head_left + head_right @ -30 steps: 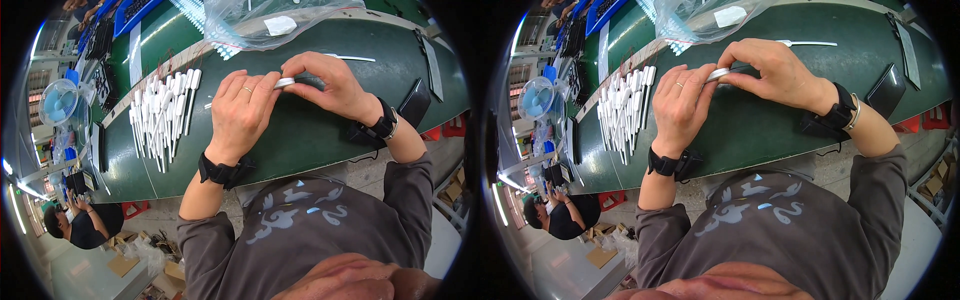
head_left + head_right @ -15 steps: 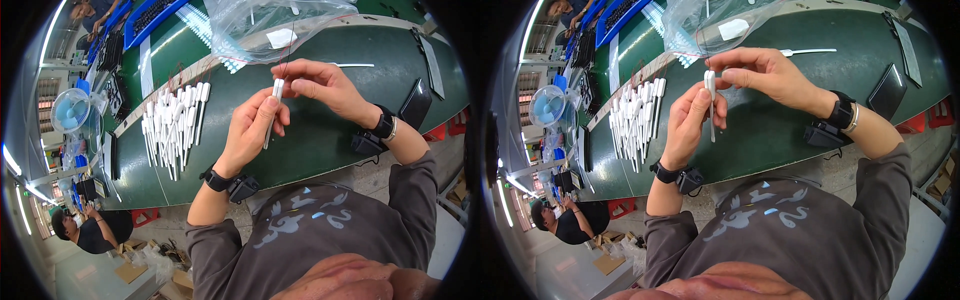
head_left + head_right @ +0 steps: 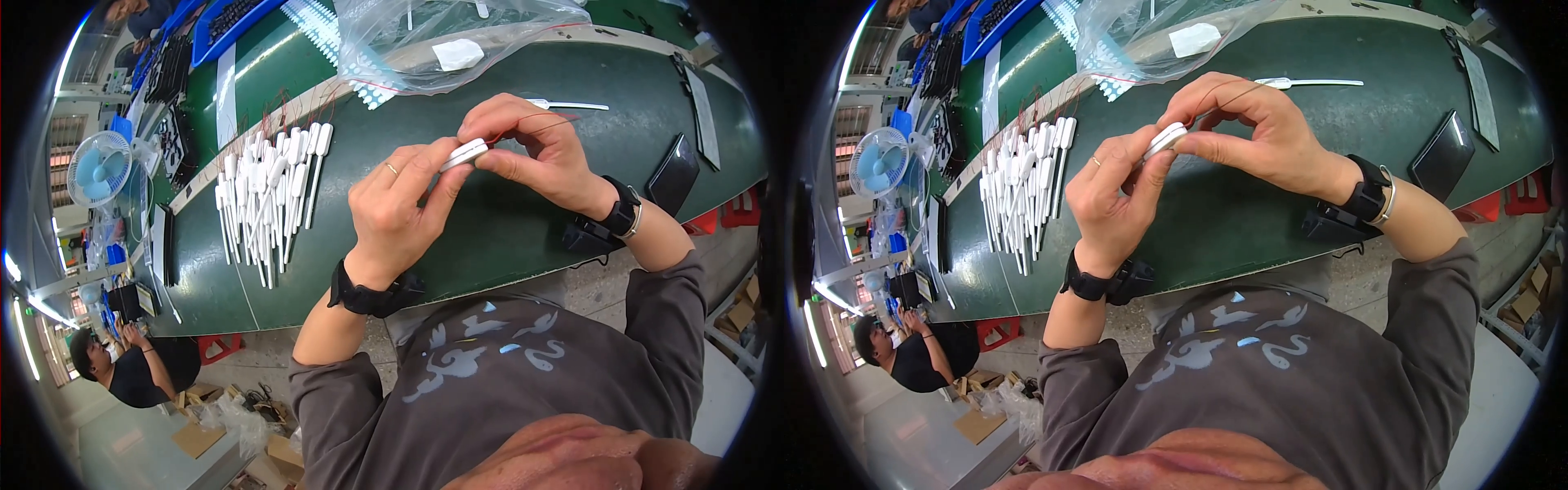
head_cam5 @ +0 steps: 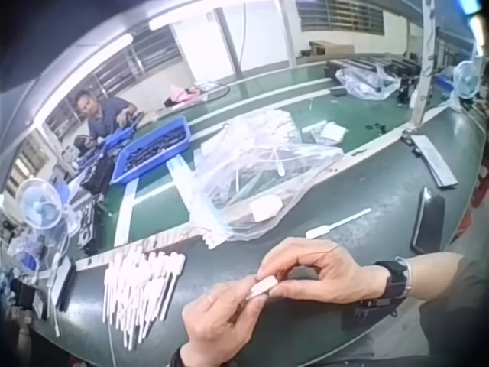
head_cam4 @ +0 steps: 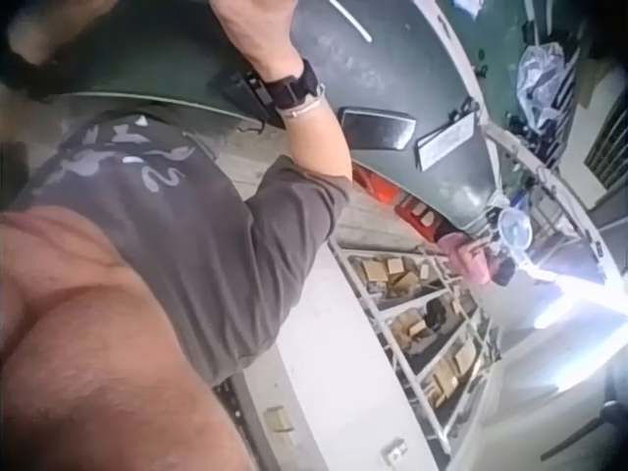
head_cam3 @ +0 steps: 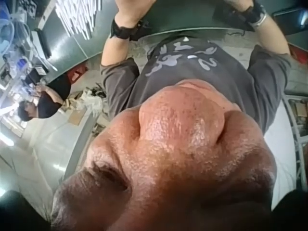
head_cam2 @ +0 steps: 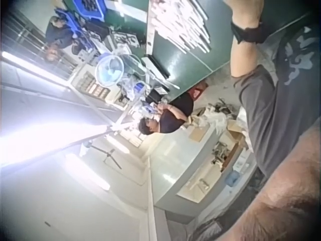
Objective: The person picks up a white plastic housing and a circuit board with wires, fits the board into the housing, and presses the two halves together. They then insert a white plastic rod into the assembly and place the completed unit onto the table.
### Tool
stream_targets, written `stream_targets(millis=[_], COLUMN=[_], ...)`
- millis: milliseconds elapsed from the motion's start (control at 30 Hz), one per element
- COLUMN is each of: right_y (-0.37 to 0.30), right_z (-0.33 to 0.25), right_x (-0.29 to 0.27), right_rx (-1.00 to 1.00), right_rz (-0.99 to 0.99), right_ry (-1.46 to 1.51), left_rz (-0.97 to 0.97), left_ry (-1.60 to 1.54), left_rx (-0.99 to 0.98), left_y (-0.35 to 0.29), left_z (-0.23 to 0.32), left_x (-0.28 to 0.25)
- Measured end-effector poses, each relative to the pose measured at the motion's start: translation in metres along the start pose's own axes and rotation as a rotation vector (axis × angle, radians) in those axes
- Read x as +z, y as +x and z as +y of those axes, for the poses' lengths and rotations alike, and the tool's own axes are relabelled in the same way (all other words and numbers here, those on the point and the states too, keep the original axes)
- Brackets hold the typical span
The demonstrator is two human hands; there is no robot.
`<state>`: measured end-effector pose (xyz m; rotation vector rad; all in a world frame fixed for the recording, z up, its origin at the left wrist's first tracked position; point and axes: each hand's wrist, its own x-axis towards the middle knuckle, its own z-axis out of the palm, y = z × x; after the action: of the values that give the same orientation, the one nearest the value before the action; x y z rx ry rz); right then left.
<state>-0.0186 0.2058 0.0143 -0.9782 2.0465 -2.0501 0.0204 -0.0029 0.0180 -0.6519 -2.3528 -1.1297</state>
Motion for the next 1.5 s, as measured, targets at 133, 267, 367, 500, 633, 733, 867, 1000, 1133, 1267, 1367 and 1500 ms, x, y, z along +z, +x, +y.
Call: stream_targets(millis=[133, 267, 367, 500, 633, 733, 867, 1000, 1133, 1267, 1367, 1500], right_y=[-0.003, -0.002, -0.004, -0.007, -0.006, -0.005, -0.004, -0.003, -0.005, -0.004, -0.003, -0.004], right_z=[0.002, -0.001, -0.003, -0.003, -0.001, 0.005, 0.011, 0.008, 0.005, 0.003, 0.003, 0.001], right_x=[-0.005, -0.003, 0.000, 0.002, 0.005, 0.002, -0.004, 0.001, 0.004, 0.002, 0.001, 0.000], right_rx=[-0.058, -0.083, -0.148, -0.155, -0.139, -0.109, -0.084, -0.062, -0.009, 0.010, -0.001, -0.007], right_rz=[-0.060, -0.085, -0.090, -0.108, -0.072, -0.036, 0.012, 0.023, 0.012, -0.027, -0.056, -0.052], right_ry=[-0.065, -0.094, -0.123, -0.130, -0.106, -0.040, 0.031, 0.085, 0.153, 0.156, 0.137, 0.122], left_rz=[0.025, 0.029, 0.046, 0.067, 0.084, 0.068, 0.108, 0.086, 0.105, 0.116, 0.105, 0.123], left_ry=[-0.012, -0.027, -0.038, -0.055, -0.030, 0.041, 0.004, 0.005, 0.051, 0.074, 0.080, 0.077], left_rx=[0.057, 0.080, 0.108, 0.130, 0.159, 0.096, 0.100, 0.147, 0.195, 0.263, 0.270, 0.282], left_y=[0.000, -0.001, -0.002, -0.005, -0.004, -0.001, 0.003, 0.005, 0.002, 0.004, 0.003, 0.004], left_z=[0.002, 0.003, 0.003, 0.004, 0.004, 0.000, -0.003, -0.004, -0.008, -0.007, -0.005, -0.007], left_x=[0.000, 0.000, 0.001, 0.003, 0.002, 0.006, -0.004, -0.005, -0.001, 0.000, -0.002, -0.001])
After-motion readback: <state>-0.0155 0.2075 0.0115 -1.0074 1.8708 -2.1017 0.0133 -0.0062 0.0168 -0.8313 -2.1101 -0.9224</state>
